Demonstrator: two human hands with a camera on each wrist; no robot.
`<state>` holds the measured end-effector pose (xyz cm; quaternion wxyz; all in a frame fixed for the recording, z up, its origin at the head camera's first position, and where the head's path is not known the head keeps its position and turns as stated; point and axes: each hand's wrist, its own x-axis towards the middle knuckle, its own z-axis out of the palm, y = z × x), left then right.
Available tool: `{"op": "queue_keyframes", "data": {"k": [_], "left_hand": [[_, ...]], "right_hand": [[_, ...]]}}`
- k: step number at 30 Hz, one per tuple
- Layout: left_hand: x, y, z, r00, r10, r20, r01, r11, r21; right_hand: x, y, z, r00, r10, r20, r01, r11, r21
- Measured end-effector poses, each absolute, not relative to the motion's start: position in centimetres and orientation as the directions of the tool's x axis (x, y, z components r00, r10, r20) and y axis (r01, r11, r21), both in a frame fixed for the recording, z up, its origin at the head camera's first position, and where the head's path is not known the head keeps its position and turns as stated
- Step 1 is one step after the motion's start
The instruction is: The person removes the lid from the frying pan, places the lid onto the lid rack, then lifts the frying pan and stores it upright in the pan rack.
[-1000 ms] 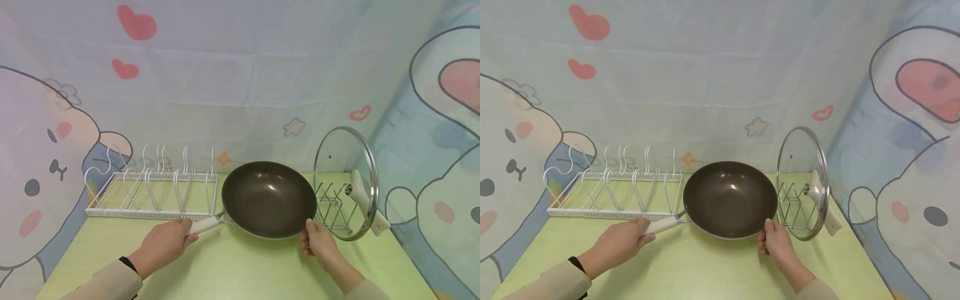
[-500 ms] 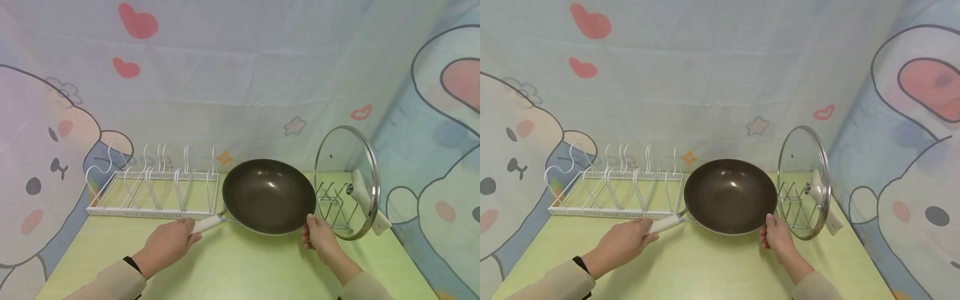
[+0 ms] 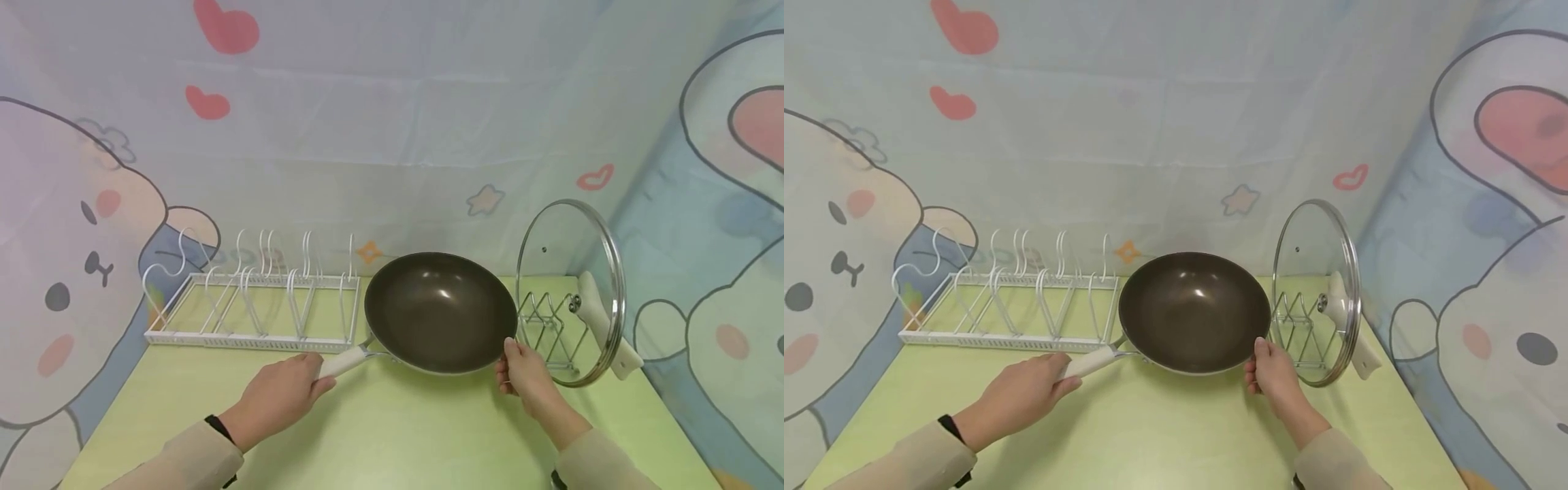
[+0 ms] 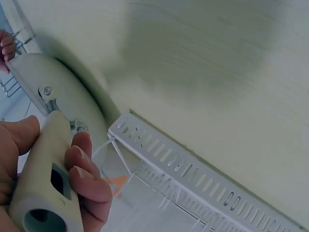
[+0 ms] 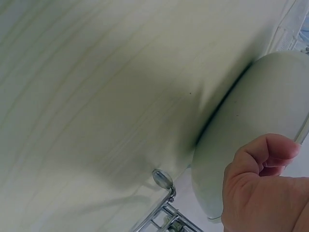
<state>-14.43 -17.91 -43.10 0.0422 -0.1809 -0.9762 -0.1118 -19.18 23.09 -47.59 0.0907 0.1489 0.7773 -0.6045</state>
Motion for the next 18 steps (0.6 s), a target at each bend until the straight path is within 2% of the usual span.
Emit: {"op": "queue_keyframes", "data": {"k": [7, 18], "left_hand": [[-14.0, -17.8, -42.8, -0.950, 0.314, -0.010, 0.287, 0.881, 0.376], [-12.3, -17.3, -42.5, -0.940, 0.314, -0.134, 0.198, 0.822, 0.534]], "right_hand": [[-19.5, 23.2, -47.4, -0.936, 0.136, -0.325, 0.350, 0.249, -0.903], [-20.2, 23.3, -47.0, -0.931, 0.144, -0.336, 0.363, 0.264, -0.894]]}}
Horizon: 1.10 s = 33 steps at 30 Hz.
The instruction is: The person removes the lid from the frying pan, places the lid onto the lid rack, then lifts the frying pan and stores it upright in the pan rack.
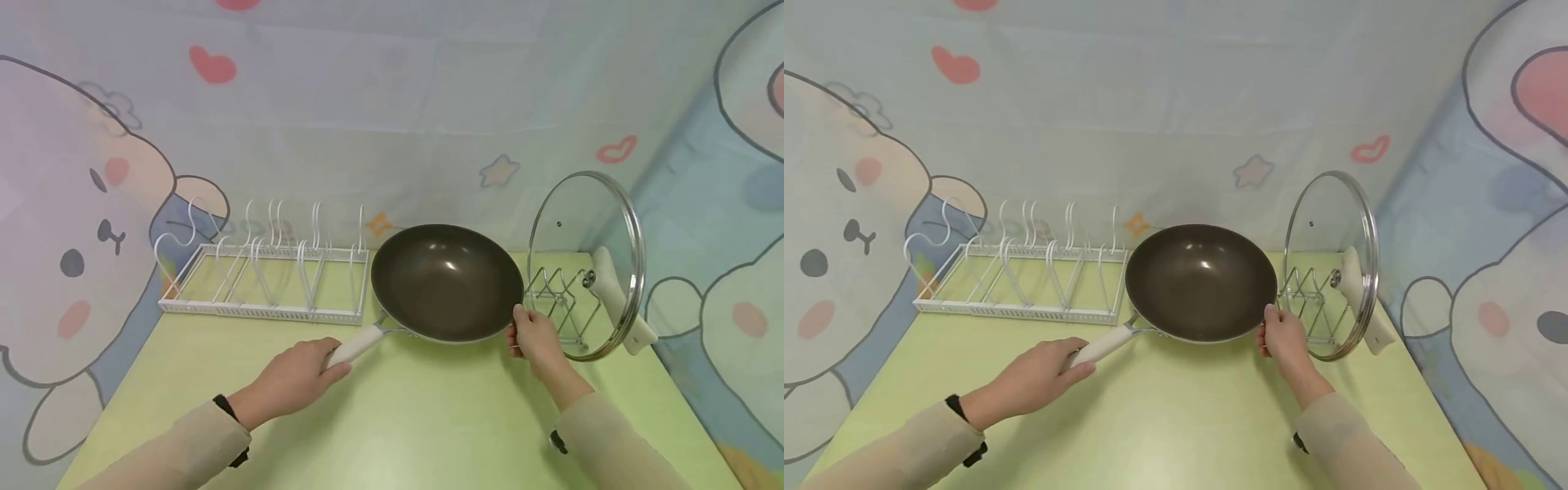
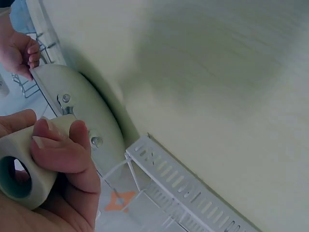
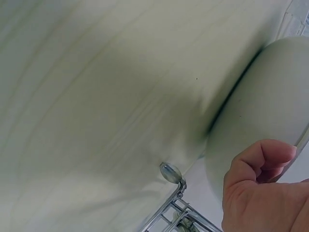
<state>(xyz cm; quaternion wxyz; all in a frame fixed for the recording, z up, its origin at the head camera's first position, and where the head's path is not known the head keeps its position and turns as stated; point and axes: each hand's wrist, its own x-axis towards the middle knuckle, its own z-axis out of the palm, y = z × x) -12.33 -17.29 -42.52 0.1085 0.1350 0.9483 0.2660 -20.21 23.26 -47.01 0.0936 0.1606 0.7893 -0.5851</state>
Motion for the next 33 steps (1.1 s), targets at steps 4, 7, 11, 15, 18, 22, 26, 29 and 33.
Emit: {"op": "queue_keyframes", "data": {"k": [4, 7, 11, 15, 18, 22, 26, 29, 33], "left_hand": [[-11.8, -16.7, -42.4, -0.935, 0.314, -0.166, 0.163, 0.794, 0.586], [-11.5, -16.4, -42.4, -0.930, 0.321, -0.177, 0.146, 0.768, 0.623], [-10.8, -16.0, -42.3, -0.922, 0.336, -0.191, 0.123, 0.723, 0.680], [-10.1, -15.5, -42.2, -0.895, 0.379, -0.234, 0.076, 0.648, 0.758], [-9.7, -15.1, -42.1, -0.868, 0.412, -0.276, 0.027, 0.595, 0.804], [-9.3, -14.7, -42.1, -0.845, 0.435, -0.310, -0.009, 0.568, 0.823], [-9.2, -14.5, -42.3, -0.815, 0.457, -0.356, -0.063, 0.541, 0.838], [-9.1, -14.0, -42.6, -0.770, 0.496, -0.402, -0.155, 0.465, 0.872], [-9.1, -13.2, -42.9, -0.703, 0.552, -0.449, -0.288, 0.356, 0.889]], "right_hand": [[-20.6, 23.4, -46.8, -0.931, 0.152, -0.331, 0.361, 0.263, -0.895], [-20.9, 23.4, -46.8, -0.933, 0.159, -0.323, 0.355, 0.263, -0.897], [-21.2, 23.4, -46.7, -0.934, 0.161, -0.320, 0.353, 0.266, -0.897], [-21.5, 23.4, -46.7, -0.932, 0.163, -0.323, 0.357, 0.264, -0.896], [-21.8, 23.3, -46.6, -0.932, 0.169, -0.320, 0.355, 0.259, -0.898], [-22.2, 23.3, -46.4, -0.934, 0.174, -0.313, 0.350, 0.258, -0.901], [-22.6, 23.3, -46.2, -0.933, 0.172, -0.315, 0.352, 0.265, -0.898], [-22.8, 23.3, -46.2, -0.933, 0.170, -0.318, 0.355, 0.273, -0.894], [-23.0, 23.2, -46.2, -0.936, 0.163, -0.312, 0.348, 0.283, -0.894]]}}
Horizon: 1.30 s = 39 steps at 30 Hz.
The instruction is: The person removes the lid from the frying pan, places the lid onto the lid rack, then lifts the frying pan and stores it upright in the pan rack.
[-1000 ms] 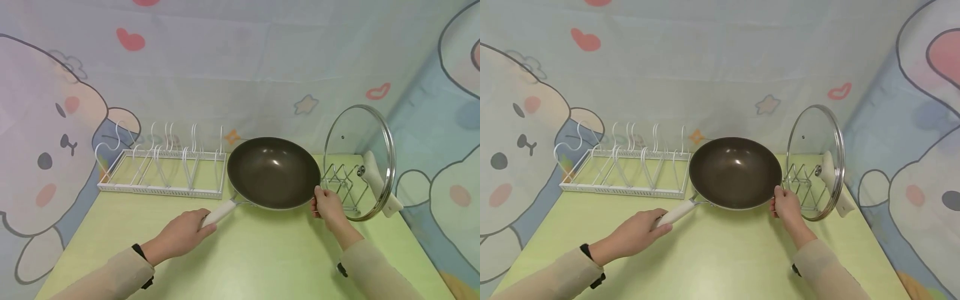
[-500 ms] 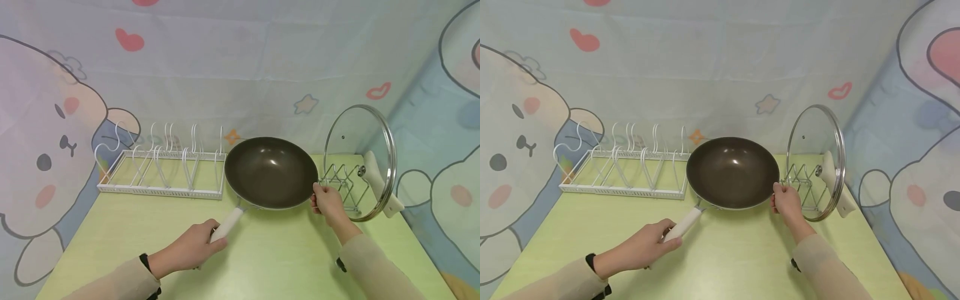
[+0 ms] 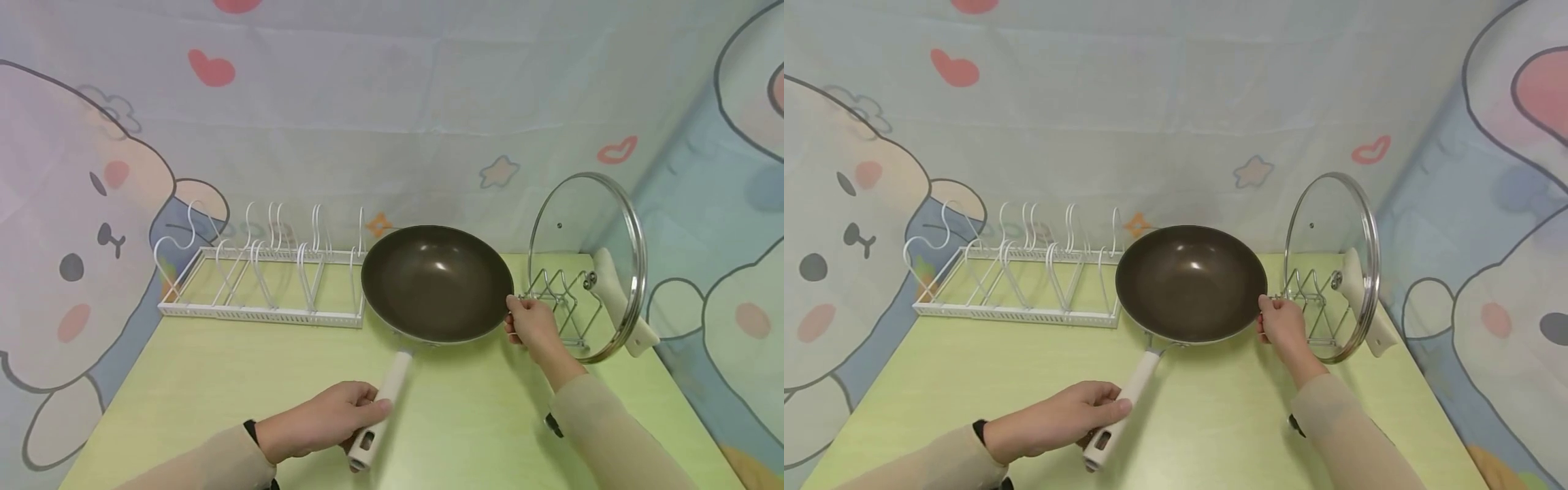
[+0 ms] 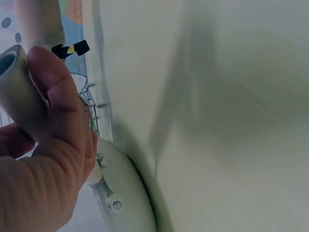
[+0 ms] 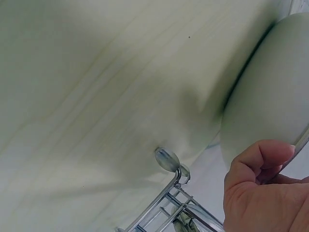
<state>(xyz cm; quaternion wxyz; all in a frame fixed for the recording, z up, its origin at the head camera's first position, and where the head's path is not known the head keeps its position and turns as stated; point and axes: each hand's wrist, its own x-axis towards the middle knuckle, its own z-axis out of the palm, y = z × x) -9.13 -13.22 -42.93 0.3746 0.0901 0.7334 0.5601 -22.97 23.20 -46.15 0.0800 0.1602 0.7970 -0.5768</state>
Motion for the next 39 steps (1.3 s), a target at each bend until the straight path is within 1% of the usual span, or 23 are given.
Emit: {"op": "queue_keyframes", "data": {"k": [3, 11, 18, 26, 35, 39], "left_hand": [[-9.0, -12.5, -43.2, -0.670, 0.583, -0.460, -0.338, 0.313, 0.888], [-8.8, -10.4, -44.0, -0.629, 0.631, -0.455, -0.400, 0.239, 0.885], [-8.6, -8.7, -44.7, -0.576, 0.687, -0.442, -0.469, 0.165, 0.868], [-8.9, -7.3, -45.9, -0.576, 0.689, -0.440, -0.512, 0.115, 0.851], [-9.2, -5.6, -46.8, -0.535, 0.751, -0.387, -0.557, 0.031, 0.830], [-9.4, -4.3, -47.3, -0.549, 0.748, -0.373, -0.572, -0.011, 0.820]], "right_hand": [[-23.1, 23.3, -46.2, -0.939, 0.156, -0.307, 0.341, 0.293, -0.893], [-23.4, 23.6, -46.4, -0.940, 0.144, -0.310, 0.340, 0.307, -0.889], [-23.4, 23.3, -46.2, -0.943, 0.125, -0.309, 0.332, 0.291, -0.897], [-23.6, 23.3, -46.4, -0.944, 0.110, -0.310, 0.329, 0.282, -0.902], [-23.7, 23.3, -46.4, -0.945, 0.113, -0.308, 0.328, 0.291, -0.899], [-23.6, 23.2, -46.4, -0.946, 0.100, -0.308, 0.324, 0.280, -0.904]]}}
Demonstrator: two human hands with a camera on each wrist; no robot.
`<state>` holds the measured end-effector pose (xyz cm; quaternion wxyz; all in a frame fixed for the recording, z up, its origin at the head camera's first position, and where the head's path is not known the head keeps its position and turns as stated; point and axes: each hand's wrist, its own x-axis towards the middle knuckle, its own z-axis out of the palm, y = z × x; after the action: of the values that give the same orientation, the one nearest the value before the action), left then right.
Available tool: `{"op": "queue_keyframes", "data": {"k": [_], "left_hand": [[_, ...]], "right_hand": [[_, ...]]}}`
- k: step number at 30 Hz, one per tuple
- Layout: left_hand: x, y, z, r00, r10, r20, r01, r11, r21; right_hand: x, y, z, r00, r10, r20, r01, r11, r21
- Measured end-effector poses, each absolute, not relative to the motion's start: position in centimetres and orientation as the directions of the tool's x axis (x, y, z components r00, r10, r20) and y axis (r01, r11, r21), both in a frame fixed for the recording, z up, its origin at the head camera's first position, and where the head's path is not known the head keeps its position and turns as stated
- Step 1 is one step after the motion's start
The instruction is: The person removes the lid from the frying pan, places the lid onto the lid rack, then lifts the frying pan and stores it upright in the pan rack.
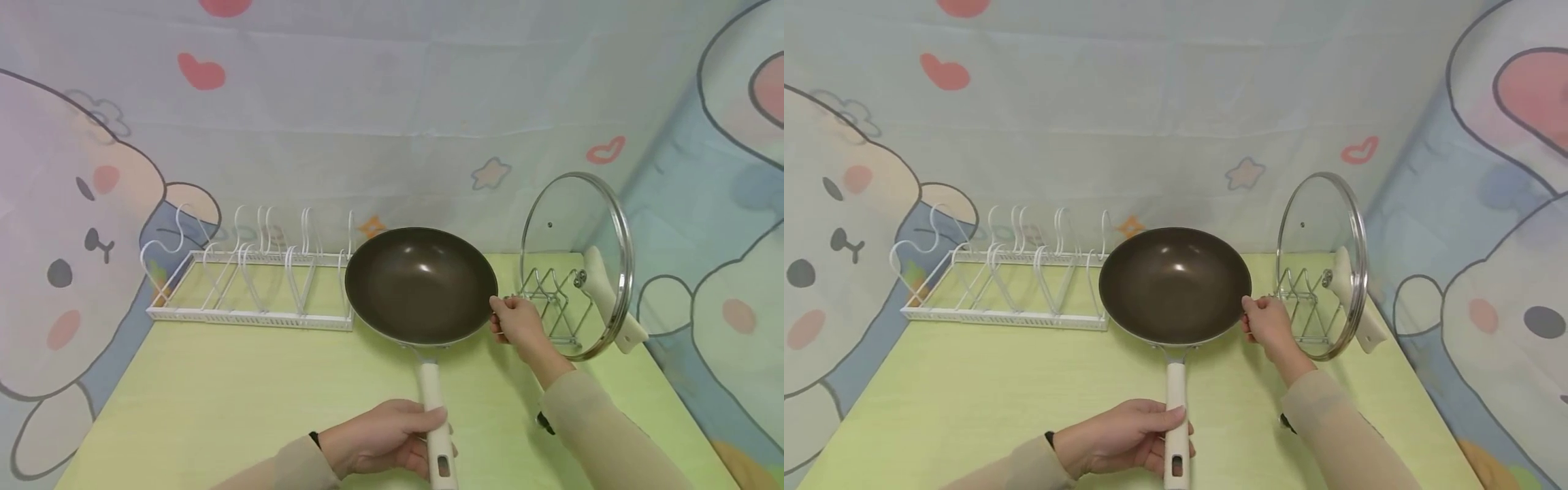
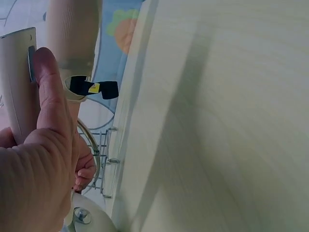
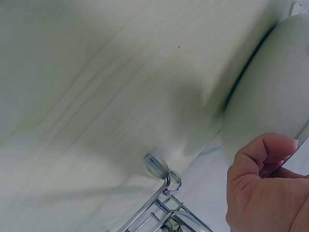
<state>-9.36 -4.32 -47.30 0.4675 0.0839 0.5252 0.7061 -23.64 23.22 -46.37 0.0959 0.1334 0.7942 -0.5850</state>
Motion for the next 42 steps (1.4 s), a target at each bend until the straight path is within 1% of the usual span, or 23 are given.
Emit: {"op": "queue_keyframes", "data": {"k": [7, 13, 16, 24, 31, 36, 42], "left_hand": [[-10.7, -2.9, -48.2, -0.659, 0.649, -0.380, -0.610, -0.166, 0.775], [-12.3, -2.7, -49.0, -0.723, 0.574, -0.385, -0.618, -0.287, 0.732], [-12.9, -2.9, -49.5, -0.742, 0.547, -0.388, -0.611, -0.315, 0.726], [-13.7, -3.2, -49.8, -0.738, 0.565, -0.369, -0.609, -0.322, 0.725], [-14.1, -2.6, -49.6, -0.742, 0.555, -0.375, -0.604, -0.315, 0.732], [-14.2, -1.8, -49.5, -0.734, 0.574, -0.362, -0.606, -0.313, 0.732], [-14.5, -1.0, -49.3, -0.723, 0.588, -0.362, -0.625, -0.332, 0.707]], "right_hand": [[-22.7, 22.6, -46.7, -0.944, 0.051, -0.325, 0.326, 0.281, -0.903], [-21.1, 22.2, -47.0, -0.935, 0.010, -0.355, 0.342, 0.299, -0.891], [-20.0, 22.1, -47.4, -0.933, -0.010, -0.360, 0.339, 0.310, -0.888], [-16.8, 22.0, -48.6, -0.920, -0.050, -0.389, 0.354, 0.319, -0.879], [-14.4, 22.1, -49.5, -0.902, -0.148, -0.405, 0.347, 0.307, -0.886], [-13.1, 21.8, -49.8, -0.890, -0.184, -0.417, 0.360, 0.278, -0.891], [-11.8, 21.7, -50.1, -0.873, -0.252, -0.418, 0.376, 0.201, -0.905]]}}
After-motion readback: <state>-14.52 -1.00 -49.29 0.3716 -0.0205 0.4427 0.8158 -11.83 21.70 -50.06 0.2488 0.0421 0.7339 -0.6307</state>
